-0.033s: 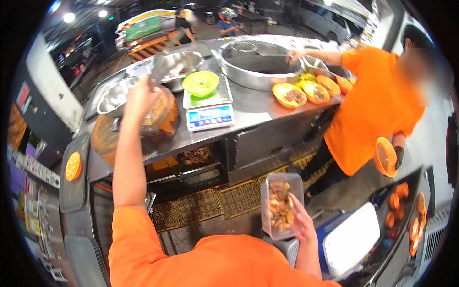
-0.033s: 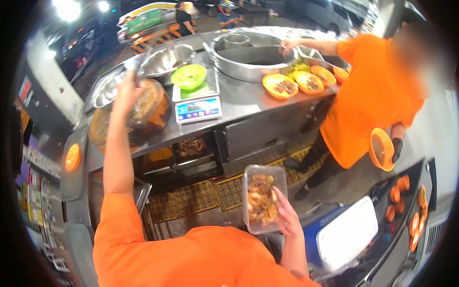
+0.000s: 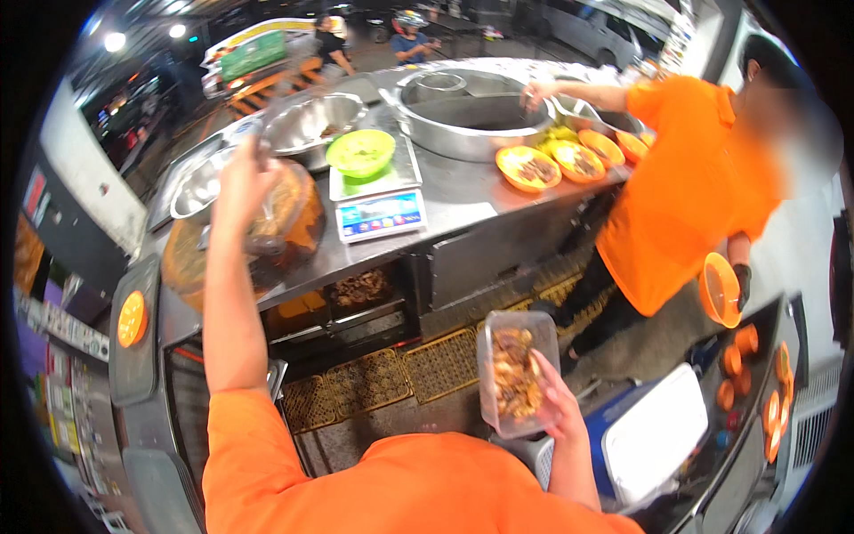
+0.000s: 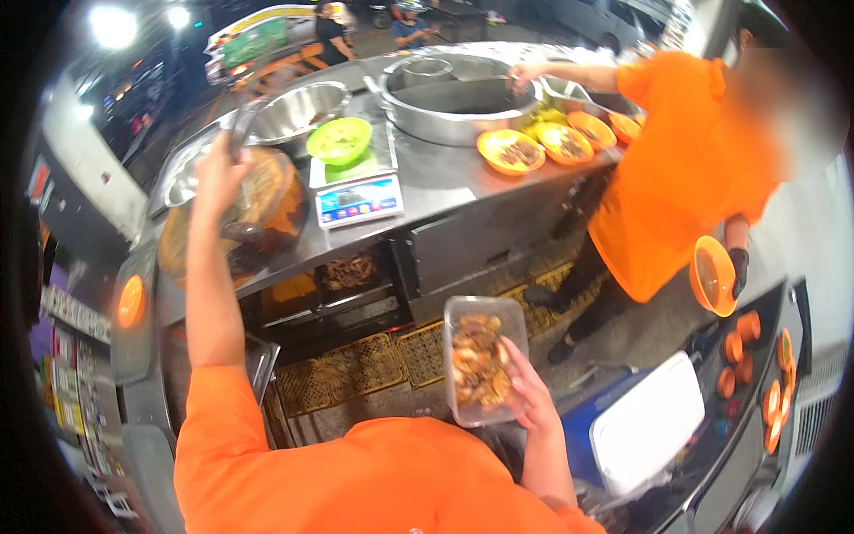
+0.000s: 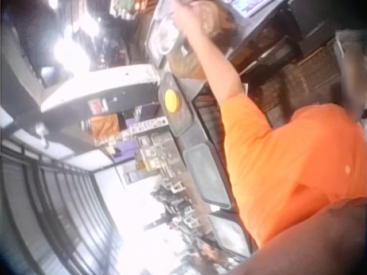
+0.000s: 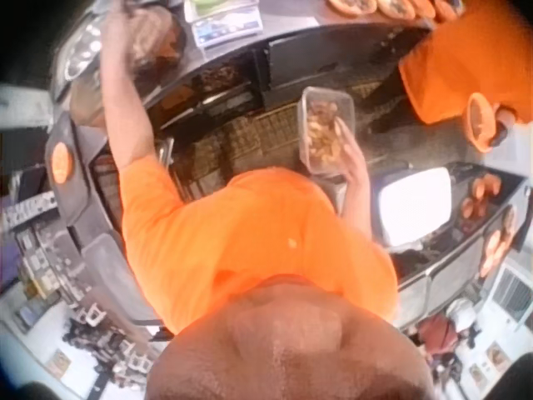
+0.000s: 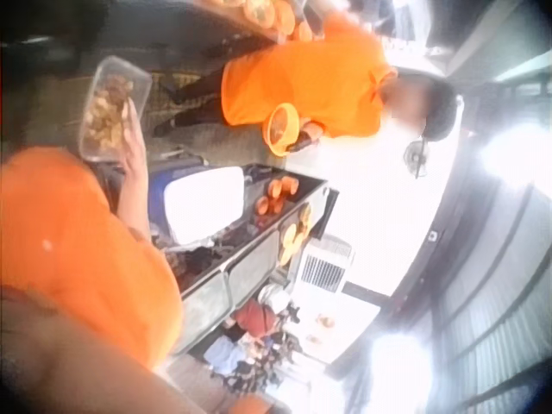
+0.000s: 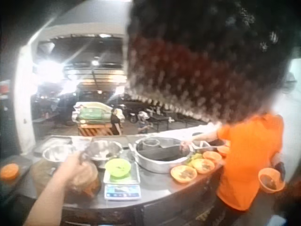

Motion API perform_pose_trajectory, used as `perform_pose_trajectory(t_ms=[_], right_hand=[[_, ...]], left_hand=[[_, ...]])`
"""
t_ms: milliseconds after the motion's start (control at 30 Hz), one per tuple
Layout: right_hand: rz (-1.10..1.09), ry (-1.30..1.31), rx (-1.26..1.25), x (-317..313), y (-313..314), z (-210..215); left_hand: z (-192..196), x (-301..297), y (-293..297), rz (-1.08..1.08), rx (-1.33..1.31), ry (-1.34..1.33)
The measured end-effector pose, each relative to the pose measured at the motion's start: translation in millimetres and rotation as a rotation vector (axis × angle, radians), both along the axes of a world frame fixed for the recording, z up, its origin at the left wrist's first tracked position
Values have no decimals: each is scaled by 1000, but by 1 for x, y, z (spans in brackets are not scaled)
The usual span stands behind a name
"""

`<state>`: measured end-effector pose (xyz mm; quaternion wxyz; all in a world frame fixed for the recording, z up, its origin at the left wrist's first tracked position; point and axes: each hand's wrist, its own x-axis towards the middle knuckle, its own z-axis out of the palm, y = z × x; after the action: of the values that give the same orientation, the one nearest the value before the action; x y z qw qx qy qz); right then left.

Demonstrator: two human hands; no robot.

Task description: The person assembles a food order by placing cooked meat, green vegetables, and mushrooms into a clear plastic container using tongs. They then carry the container through the dining area and place it on a table, followed by a small bowl of green garnish.

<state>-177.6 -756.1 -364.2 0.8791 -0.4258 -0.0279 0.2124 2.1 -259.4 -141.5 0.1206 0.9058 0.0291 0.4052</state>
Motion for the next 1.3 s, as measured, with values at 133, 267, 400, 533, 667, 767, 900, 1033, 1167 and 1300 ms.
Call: perform_pose_trajectory(t_ms=[133,267,400,533,667,767,900,1033,1167,1300], right_hand=[[47,-40,5,10,21,20],[112,-76,96,12,31,30],[151,-41,210,15,40,22],[153,-23,278,18,41,14],[103,-11,276,20,33,13],[83,44,203,22,12,7],[-21,69,128,18,-30,-2],[-166,96,73,11,-96,-54],[-201,132,-153,4,-173,-73],[-245,185,-215,-3,-250,-105]], left_hand=[[17,-67,-20,-329,-479,-59],[-16,-116,-63,-803,-920,58],[-98,-109,-108,-1077,-1300,285],[-172,-92,-158,-1201,-1532,434],[-223,-90,-205,-1207,-1602,551],[-267,-84,-230,-1123,-1623,650],[-290,-60,-267,-992,-1605,1010],[-378,-22,-292,-770,-1193,1441],[-449,0,-320,-723,-683,1628],[-524,16,-330,-489,-176,1993]])
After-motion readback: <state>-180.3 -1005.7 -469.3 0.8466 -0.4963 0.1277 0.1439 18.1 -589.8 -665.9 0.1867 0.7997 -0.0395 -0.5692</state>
